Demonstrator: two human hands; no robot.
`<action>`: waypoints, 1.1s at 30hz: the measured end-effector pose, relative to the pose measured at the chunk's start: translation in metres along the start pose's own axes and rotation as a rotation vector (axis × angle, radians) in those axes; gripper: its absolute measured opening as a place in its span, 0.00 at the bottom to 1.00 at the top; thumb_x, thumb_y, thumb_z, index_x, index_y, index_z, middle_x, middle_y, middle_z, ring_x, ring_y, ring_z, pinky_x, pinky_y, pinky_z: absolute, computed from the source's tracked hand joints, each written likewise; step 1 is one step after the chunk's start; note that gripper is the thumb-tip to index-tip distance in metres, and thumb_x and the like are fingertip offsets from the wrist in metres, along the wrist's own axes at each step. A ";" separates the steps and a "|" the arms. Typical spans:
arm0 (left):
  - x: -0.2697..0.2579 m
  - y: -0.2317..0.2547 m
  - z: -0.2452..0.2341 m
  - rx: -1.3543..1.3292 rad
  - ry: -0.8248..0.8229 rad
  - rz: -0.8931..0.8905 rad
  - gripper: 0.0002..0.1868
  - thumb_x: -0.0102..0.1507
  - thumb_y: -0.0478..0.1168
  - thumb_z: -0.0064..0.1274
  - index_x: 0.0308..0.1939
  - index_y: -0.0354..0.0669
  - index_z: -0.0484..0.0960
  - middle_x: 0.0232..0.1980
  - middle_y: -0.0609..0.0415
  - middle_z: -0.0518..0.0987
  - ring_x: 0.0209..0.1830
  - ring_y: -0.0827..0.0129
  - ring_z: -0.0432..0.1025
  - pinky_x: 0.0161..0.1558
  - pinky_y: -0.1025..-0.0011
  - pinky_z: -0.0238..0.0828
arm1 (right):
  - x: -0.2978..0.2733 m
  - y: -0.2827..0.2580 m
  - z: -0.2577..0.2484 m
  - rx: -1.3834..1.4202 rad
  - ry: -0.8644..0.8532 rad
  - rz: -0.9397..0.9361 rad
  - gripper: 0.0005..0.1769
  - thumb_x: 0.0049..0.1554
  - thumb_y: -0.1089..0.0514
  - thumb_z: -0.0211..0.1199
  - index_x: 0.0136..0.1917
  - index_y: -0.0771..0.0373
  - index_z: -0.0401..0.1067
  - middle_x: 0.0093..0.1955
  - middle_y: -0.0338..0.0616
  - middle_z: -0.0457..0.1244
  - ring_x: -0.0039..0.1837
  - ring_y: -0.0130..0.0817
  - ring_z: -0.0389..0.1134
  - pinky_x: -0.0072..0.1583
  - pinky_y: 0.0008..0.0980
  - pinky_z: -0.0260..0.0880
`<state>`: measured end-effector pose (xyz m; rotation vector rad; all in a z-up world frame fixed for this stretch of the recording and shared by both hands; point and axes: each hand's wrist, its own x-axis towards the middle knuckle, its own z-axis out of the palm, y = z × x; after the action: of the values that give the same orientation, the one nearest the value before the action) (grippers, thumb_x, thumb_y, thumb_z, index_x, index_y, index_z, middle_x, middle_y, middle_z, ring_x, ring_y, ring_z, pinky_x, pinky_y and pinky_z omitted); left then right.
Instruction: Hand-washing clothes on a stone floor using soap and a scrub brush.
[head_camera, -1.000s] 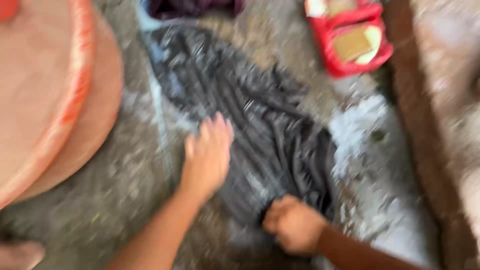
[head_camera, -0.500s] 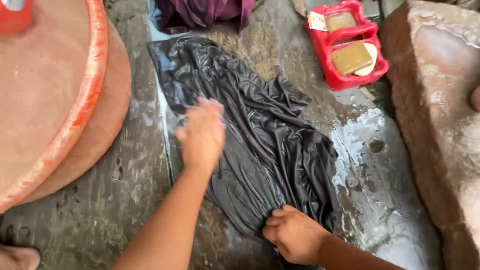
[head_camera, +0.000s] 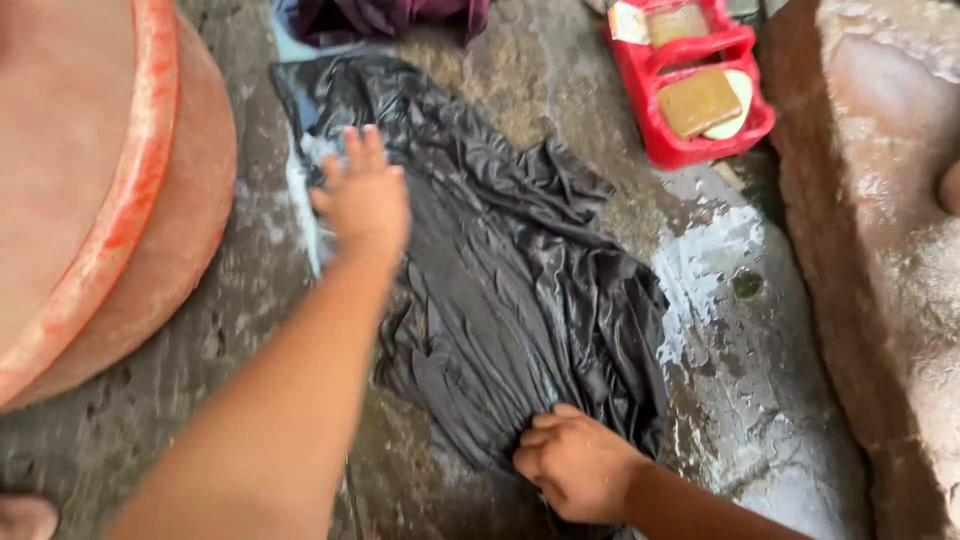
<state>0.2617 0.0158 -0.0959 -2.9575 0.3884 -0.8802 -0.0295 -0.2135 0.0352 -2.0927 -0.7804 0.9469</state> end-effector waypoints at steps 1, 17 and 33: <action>0.003 0.046 -0.051 0.008 -0.011 -0.003 0.32 0.61 0.49 0.46 0.68 0.43 0.68 0.65 0.43 0.78 0.52 0.40 0.74 0.51 0.33 0.59 | -0.001 0.000 0.003 0.007 -0.010 -0.007 0.01 0.48 0.62 0.60 0.36 0.60 0.70 0.41 0.43 0.64 0.54 0.42 0.64 0.59 0.41 0.57; -0.043 0.027 -0.131 -0.363 -0.561 -0.055 0.34 0.64 0.45 0.52 0.75 0.56 0.62 0.79 0.52 0.58 0.71 0.53 0.59 0.58 0.40 0.57 | 0.033 -0.033 0.006 -0.275 0.716 0.035 0.33 0.42 0.48 0.68 0.59 0.65 0.72 0.49 0.53 0.65 0.51 0.52 0.64 0.51 0.46 0.60; -0.090 -0.018 -0.188 -0.265 -0.831 0.088 0.33 0.55 0.39 0.54 0.65 0.68 0.72 0.77 0.58 0.59 0.73 0.59 0.56 0.59 0.48 0.56 | 0.036 -0.059 0.026 -0.188 0.586 0.192 0.31 0.41 0.55 0.72 0.59 0.58 0.75 0.64 0.52 0.62 0.68 0.52 0.55 0.61 0.50 0.51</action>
<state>0.0909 0.0627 0.0156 -3.1434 0.5935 0.4629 -0.0444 -0.1437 0.0552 -2.4630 -0.3767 0.3153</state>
